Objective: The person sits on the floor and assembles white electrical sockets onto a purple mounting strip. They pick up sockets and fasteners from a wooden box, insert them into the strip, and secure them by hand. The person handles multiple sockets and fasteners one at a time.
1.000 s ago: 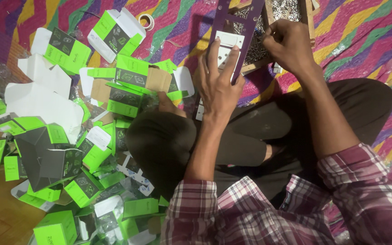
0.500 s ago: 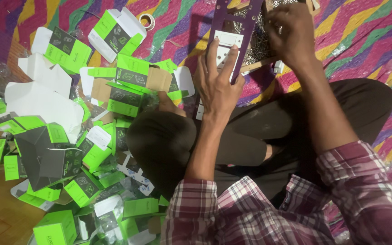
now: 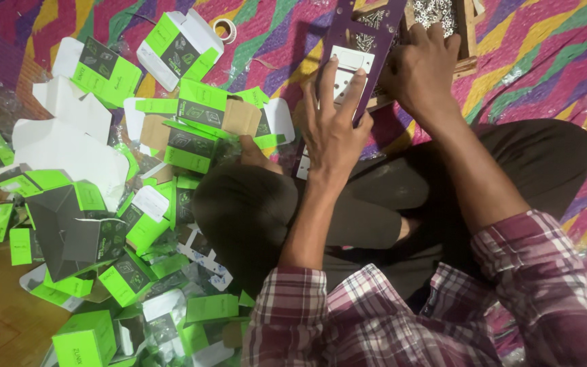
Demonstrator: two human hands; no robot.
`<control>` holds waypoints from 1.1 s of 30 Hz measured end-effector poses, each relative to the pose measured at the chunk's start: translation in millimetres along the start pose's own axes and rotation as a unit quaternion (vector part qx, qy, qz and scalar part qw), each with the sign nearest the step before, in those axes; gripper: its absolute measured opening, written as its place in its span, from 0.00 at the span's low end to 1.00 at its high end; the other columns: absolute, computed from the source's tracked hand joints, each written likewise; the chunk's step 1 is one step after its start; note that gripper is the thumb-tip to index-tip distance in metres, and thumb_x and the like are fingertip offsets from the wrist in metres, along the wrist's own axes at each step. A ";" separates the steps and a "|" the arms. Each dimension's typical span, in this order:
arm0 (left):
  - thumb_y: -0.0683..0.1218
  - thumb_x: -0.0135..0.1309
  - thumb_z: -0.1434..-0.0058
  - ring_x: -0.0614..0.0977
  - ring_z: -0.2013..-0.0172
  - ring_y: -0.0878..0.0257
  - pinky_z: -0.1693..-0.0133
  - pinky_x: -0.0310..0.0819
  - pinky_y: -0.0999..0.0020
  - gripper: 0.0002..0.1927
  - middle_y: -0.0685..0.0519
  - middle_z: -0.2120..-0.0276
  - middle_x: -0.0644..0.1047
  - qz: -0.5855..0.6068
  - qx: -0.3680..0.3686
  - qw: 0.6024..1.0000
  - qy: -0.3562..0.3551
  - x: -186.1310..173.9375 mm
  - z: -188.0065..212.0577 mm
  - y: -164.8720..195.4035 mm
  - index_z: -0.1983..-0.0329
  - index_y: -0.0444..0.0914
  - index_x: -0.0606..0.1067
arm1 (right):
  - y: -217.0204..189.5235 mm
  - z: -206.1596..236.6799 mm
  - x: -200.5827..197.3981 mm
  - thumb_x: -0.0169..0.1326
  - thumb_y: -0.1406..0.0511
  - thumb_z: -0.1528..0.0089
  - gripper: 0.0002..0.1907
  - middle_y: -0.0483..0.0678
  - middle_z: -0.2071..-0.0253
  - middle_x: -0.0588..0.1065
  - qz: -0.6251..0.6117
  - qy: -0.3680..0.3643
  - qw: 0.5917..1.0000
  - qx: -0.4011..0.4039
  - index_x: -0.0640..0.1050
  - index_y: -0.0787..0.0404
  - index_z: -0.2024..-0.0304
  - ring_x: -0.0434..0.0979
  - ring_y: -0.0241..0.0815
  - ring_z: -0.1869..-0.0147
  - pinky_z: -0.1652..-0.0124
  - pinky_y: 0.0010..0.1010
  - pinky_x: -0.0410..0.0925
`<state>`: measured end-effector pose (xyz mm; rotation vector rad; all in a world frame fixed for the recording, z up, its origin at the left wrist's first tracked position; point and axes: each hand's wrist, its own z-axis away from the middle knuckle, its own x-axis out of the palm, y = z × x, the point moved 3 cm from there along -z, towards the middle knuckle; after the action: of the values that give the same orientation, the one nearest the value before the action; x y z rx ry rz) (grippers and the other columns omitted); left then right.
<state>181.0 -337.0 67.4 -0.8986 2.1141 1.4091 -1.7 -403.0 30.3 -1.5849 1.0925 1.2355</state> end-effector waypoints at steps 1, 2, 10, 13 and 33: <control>0.41 0.68 0.53 0.69 0.36 0.43 0.43 0.76 0.45 0.32 0.48 0.34 0.66 0.003 -0.001 1.000 -0.002 0.6 0.0 0.1 0.42 0.45 0.77 | -0.4 -0.2 -0.6 0.70 0.58 0.40 0.12 0.51 0.58 0.73 -0.002 0.000 1.000 0.005 0.84 0.57 0.71 0.68 0.53 0.47 0.51 0.48 0.58; 0.41 0.68 0.53 0.69 0.36 0.42 0.44 0.76 0.44 0.32 0.48 0.34 0.66 -0.004 -0.001 1.000 -0.005 1.2 0.2 -0.1 0.42 0.45 0.78 | 1.1 -0.5 -1.5 0.70 0.58 0.41 0.11 0.51 0.58 0.74 -0.028 -0.005 1.000 0.012 0.84 0.58 0.70 0.70 0.54 0.48 0.52 0.48 0.59; 0.41 0.69 0.52 0.68 0.35 0.44 0.43 0.79 0.49 0.32 0.48 0.33 0.65 0.013 -0.007 1.000 -0.023 9.8 3.1 -4.7 0.41 0.46 0.77 | 25.8 0.9 -15.4 0.59 0.75 0.37 0.04 0.48 0.67 0.80 -0.318 -0.013 0.942 0.109 0.82 0.65 0.61 0.81 0.39 0.67 0.66 0.30 0.74; 0.43 0.71 0.53 0.68 0.35 0.45 0.43 0.76 0.44 0.33 0.49 0.33 0.65 -0.015 -0.005 1.000 -0.019 11.7 5.0 -5.6 0.41 0.46 0.77 | 26.0 0.7 -23.4 0.55 0.75 0.32 0.02 0.47 0.64 0.82 -0.602 0.003 0.774 0.194 0.77 0.66 0.59 0.83 0.34 0.64 0.65 0.24 0.74; 0.46 0.72 0.53 0.67 0.34 0.42 0.39 0.72 0.36 0.36 0.52 0.30 0.61 -0.028 -0.005 0.999 -0.043 24.7 12.1 -7.1 0.39 0.50 0.74 | -7.7 -1.1 -46.6 0.56 0.72 0.28 0.04 0.50 0.60 0.80 -0.621 -0.117 0.754 0.183 0.80 0.70 0.53 0.80 0.34 0.59 0.59 0.24 0.74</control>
<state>169.1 -334.4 41.7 -0.8792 2.0049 1.4056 -0.5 -395.4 76.9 -1.3201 -0.0489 0.2332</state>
